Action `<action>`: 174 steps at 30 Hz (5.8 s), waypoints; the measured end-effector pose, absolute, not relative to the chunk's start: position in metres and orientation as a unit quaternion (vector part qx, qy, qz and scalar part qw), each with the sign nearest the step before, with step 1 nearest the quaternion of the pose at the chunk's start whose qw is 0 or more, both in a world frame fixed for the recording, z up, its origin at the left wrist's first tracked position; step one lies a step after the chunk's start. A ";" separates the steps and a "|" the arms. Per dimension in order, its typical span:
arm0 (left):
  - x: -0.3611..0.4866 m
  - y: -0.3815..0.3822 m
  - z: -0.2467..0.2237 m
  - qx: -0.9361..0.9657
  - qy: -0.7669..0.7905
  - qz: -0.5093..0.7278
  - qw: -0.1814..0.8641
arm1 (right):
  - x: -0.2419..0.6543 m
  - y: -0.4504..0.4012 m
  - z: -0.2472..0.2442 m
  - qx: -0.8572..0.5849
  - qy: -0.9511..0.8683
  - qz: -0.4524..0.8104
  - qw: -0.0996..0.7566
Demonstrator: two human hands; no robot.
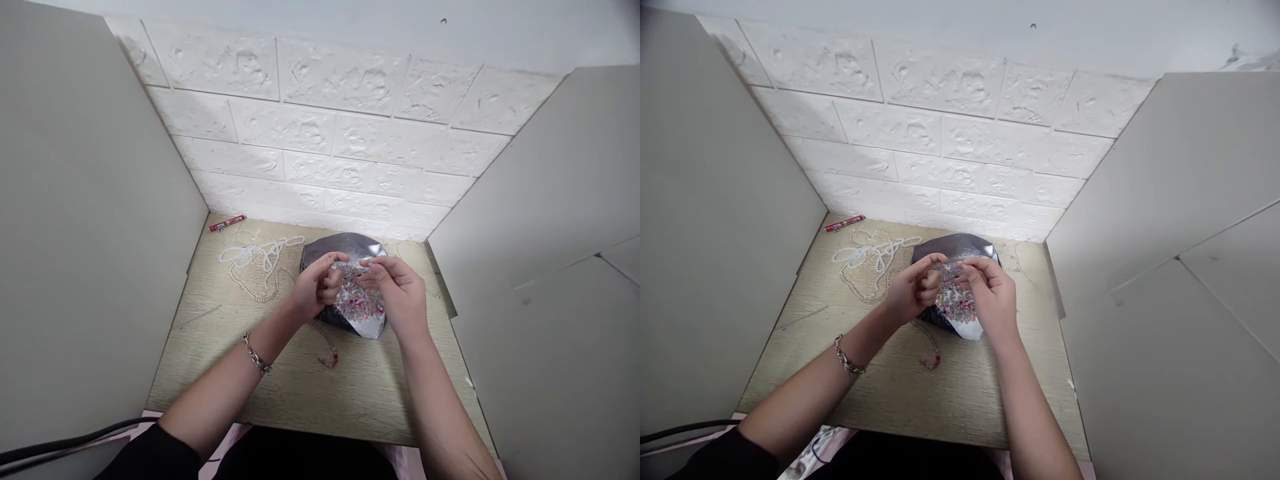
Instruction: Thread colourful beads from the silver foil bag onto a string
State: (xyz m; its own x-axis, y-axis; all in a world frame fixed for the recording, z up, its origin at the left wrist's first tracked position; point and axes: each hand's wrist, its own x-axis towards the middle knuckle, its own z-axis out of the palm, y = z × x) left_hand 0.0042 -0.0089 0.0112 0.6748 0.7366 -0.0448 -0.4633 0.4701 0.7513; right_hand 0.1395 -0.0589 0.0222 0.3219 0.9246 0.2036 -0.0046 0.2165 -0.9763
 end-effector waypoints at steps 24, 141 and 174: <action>0.010 -0.009 0.009 0.600 0.340 0.388 0.612 | 0.143 -0.054 0.020 -0.384 -0.324 0.563 0.656; 0.006 -0.017 0.017 0.766 0.397 0.433 0.260 | 0.125 -0.047 0.004 -0.412 -0.325 0.544 0.654; 0.005 -0.018 0.017 0.757 0.376 0.436 0.309 | 0.125 -0.046 -0.003 -0.433 -0.380 0.499 0.647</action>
